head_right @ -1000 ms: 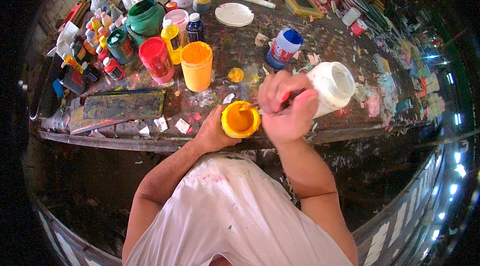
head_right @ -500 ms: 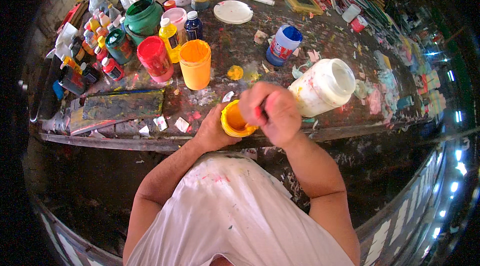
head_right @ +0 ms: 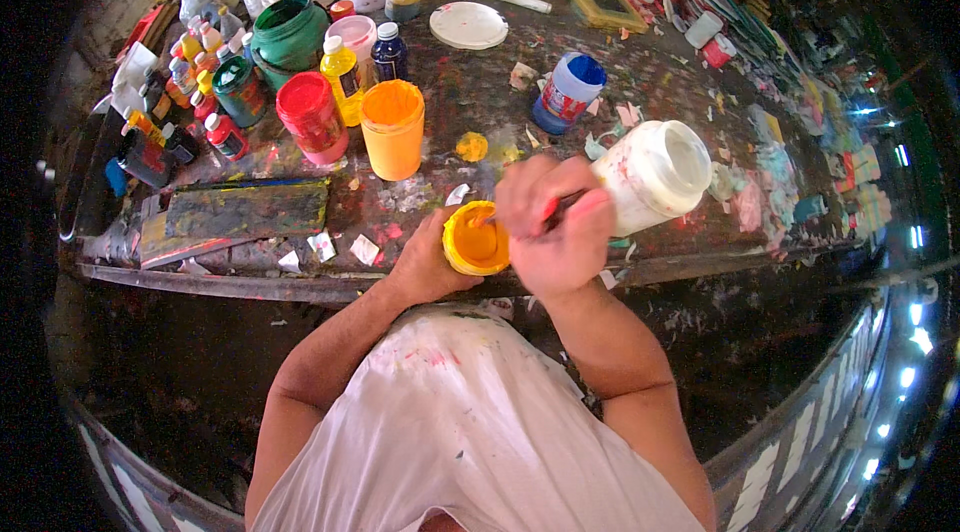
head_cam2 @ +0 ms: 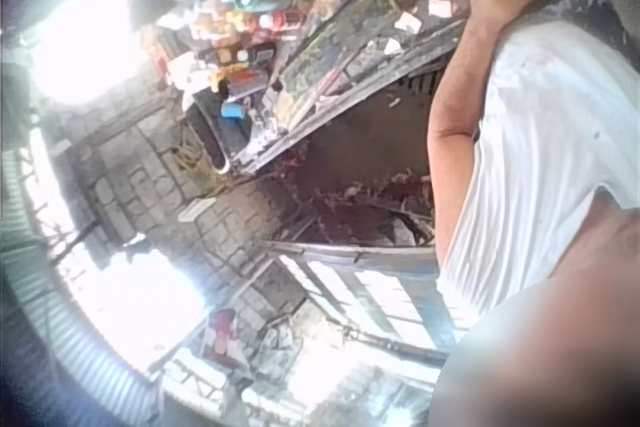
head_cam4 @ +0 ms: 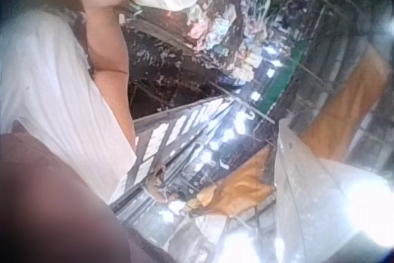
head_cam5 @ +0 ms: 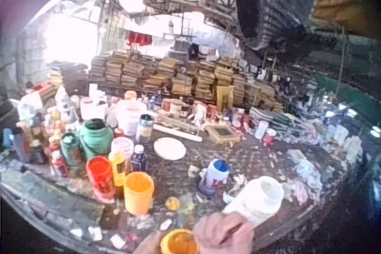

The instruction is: The person pours orange paint into a yellow container and stirs it with a stick. They then add a white liquid from a large jug and continue mixing. Later, they pour a dark blue liquid into a blue container and stir it as well.

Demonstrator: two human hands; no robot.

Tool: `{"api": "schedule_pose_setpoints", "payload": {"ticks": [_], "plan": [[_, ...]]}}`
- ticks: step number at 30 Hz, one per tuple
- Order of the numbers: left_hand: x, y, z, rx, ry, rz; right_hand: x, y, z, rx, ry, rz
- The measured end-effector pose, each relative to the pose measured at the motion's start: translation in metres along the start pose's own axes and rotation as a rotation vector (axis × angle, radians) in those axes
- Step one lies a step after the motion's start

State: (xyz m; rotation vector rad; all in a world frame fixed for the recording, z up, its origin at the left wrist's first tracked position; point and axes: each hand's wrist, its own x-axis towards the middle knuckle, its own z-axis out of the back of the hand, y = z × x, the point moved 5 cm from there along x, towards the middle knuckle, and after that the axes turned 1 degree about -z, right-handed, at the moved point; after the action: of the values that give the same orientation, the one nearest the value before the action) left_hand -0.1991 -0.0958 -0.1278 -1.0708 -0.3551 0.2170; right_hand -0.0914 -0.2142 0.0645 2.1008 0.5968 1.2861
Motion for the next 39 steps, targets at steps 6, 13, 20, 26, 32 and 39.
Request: {"api": "schedule_pose_setpoints", "payload": {"ticks": [6,13,20,26,32,39], "plan": [[0.000,-0.001,0.001,0.004,-0.003,-0.024,0.000,0.005,-0.001,0.081,0.105,-0.142],[-0.001,-0.003,0.001,-0.005,-0.006,-0.019,-0.017,-0.017,0.004,0.006,0.246,-0.316],[0.002,-0.011,0.007,0.083,-0.206,-0.129,-0.009,0.002,-0.017,-0.135,0.032,0.089],[-0.001,-0.018,0.009,0.126,-0.336,-0.106,-0.006,0.012,-0.020,-0.086,0.196,-0.040],[0.005,-0.032,0.013,0.153,-0.390,-0.160,-0.005,0.020,-0.015,-0.022,0.208,0.000],[0.019,-0.053,-0.009,0.150,-0.424,-0.181,-0.003,0.049,0.023,-0.035,0.150,0.167]]}}
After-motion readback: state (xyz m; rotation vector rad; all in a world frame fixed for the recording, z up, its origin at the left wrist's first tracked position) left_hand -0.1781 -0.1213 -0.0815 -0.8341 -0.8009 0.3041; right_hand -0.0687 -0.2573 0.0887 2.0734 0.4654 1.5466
